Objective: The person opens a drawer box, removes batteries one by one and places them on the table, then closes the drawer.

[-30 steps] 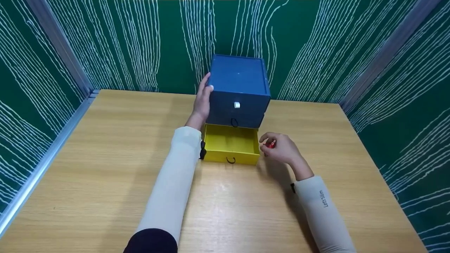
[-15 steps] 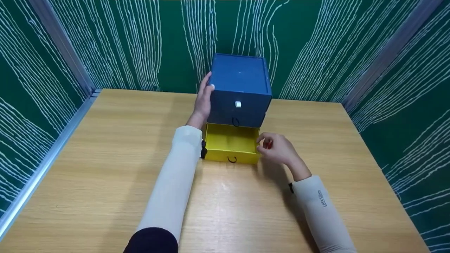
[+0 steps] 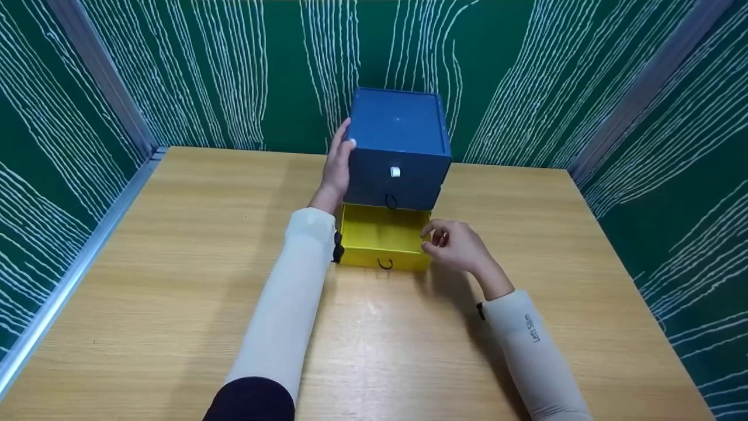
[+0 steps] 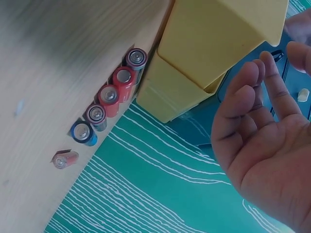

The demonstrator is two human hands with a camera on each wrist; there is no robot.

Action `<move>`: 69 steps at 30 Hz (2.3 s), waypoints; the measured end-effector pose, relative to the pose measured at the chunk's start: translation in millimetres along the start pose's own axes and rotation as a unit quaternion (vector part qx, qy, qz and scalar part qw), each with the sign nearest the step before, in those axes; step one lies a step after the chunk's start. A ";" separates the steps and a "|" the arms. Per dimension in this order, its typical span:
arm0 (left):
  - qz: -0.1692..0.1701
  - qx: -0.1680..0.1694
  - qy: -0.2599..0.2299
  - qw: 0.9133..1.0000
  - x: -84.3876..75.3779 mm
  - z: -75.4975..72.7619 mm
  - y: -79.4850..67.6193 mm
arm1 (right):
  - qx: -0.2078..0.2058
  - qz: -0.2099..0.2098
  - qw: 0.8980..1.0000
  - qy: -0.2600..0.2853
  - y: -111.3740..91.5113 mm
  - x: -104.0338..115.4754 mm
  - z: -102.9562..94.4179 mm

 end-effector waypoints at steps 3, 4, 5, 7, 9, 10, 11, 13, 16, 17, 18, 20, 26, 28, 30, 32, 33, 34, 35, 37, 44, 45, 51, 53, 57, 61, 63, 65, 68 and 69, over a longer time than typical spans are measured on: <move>0.001 -0.001 -0.004 1.000 5.3 -0.9 4.8 | -0.005 -0.010 1.000 -0.006 -0.2 2.7 1.6; 0.001 -0.002 -0.005 1.000 7.5 -1.5 7.3 | -0.007 -0.013 1.000 -0.009 -0.2 3.8 1.8; 0.001 -0.003 -0.006 1.000 10.1 -1.9 10.0 | -0.009 -0.017 1.000 -0.013 -0.1 4.8 2.0; 0.001 -0.006 -0.006 1.000 15.4 -3.0 15.0 | -0.010 -0.018 1.000 -0.016 0.3 6.2 2.7; 0.002 -0.009 -0.007 1.000 19.5 -3.8 18.4 | -0.006 -0.020 1.000 -0.016 0.9 7.5 3.6; 0.003 -0.010 -0.009 1.000 20.8 -3.8 19.5 | -0.005 -0.020 1.000 -0.016 1.3 8.0 3.9; 0.003 -0.010 -0.010 1.000 21.8 -3.7 20.2 | -0.003 -0.020 1.000 -0.016 1.6 8.5 4.3; 0.004 -0.009 -0.013 1.000 22.1 -3.7 20.9 | -0.001 -0.022 1.000 -0.016 2.0 9.5 4.6; -0.002 -0.005 -0.015 1.000 21.5 -3.3 20.2 | -0.002 -0.023 1.000 -0.019 1.7 10.8 4.5; -0.005 -0.004 -0.016 1.000 20.7 -3.3 19.1 | -0.002 -0.025 1.000 -0.019 1.4 11.5 4.5; -0.006 -0.002 -0.016 1.000 19.5 -3.3 17.7 | -0.003 -0.025 1.000 -0.018 1.0 12.1 4.5; -0.008 0.002 -0.014 1.000 14.7 -2.6 13.4 | -0.007 -0.027 0.999 -0.017 0.2 13.7 3.8; -0.009 0.006 -0.006 1.000 3.0 -0.6 0.7 | -0.010 -0.036 0.999 -0.014 -1.6 18.3 3.8; -0.009 0.006 -0.005 1.000 2.4 -0.5 0.0 | -0.006 -0.037 0.999 -0.012 -1.7 19.8 4.7; -0.008 0.007 -0.008 1.000 3.3 -0.3 1.4 | -0.005 -0.036 0.999 -0.011 -1.7 21.3 5.3; -0.008 0.006 -0.011 1.000 6.5 -1.0 5.4 | -0.008 -0.040 0.999 -0.014 -2.0 23.4 5.0; -0.008 0.005 -0.014 1.000 8.6 -1.2 8.1 | -0.011 -0.042 0.999 -0.016 -2.3 24.5 4.9; -0.007 0.004 -0.016 1.000 11.4 -1.6 11.0 | -0.014 -0.044 0.999 -0.019 -2.6 25.5 5.1; -0.006 0.002 -0.017 1.000 14.1 -2.0 13.8 | -0.017 -0.046 0.999 -0.023 -3.0 26.5 5.3; -0.005 -0.003 -0.018 1.000 19.4 -2.9 18.9 | -0.020 -0.046 0.998 -0.031 -3.6 28.3 6.0; 0.001 -0.005 -0.019 1.000 22.8 -3.1 22.1 | -0.012 -0.032 0.999 -0.034 -4.3 28.7 10.9; 0.003 -0.005 -0.020 1.000 22.7 -3.1 22.2 | -0.009 -0.032 0.999 -0.035 -4.4 29.0 11.4; 0.002 -0.006 -0.019 1.000 22.5 -3.4 22.9 | -0.003 -0.036 0.999 -0.038 -5.2 32.4 13.1; 0.002 -0.006 -0.018 1.000 22.6 -3.5 23.2 | -0.006 -0.038 0.999 -0.037 -5.6 33.8 13.5; -0.001 -0.007 -0.016 1.000 23.0 -3.2 23.4 | -0.008 -0.047 0.998 -0.038 -6.4 36.0 14.9; 0.004 -0.007 -0.020 1.000 22.3 -2.9 23.7 | -0.009 -0.051 0.998 -0.036 -7.6 36.9 16.6; 0.006 -0.006 -0.016 1.000 22.6 -2.7 23.4 | -0.008 -0.053 0.998 -0.034 -8.3 37.6 17.5; 0.007 -0.006 -0.015 1.000 23.0 -2.7 23.0 | -0.005 -0.053 0.998 -0.032 -8.7 38.3 19.1; 0.007 -0.006 -0.015 1.000 23.4 -2.7 22.5 | 0.002 -0.048 0.998 -0.028 -9.0 38.7 22.0; 0.007 -0.005 -0.017 1.000 23.2 -2.8 22.7 | 0.003 -0.045 0.999 -0.027 -8.9 38.5 22.8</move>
Point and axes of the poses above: each hand's wrist, its own y-axis towards the middle knuckle, its own z-axis out of the palm, x = y × z, the point moved 7 cm from there along y, towards the middle knuckle, and after that the axes turned 6 degrees about -z, right-handed, at the moved point
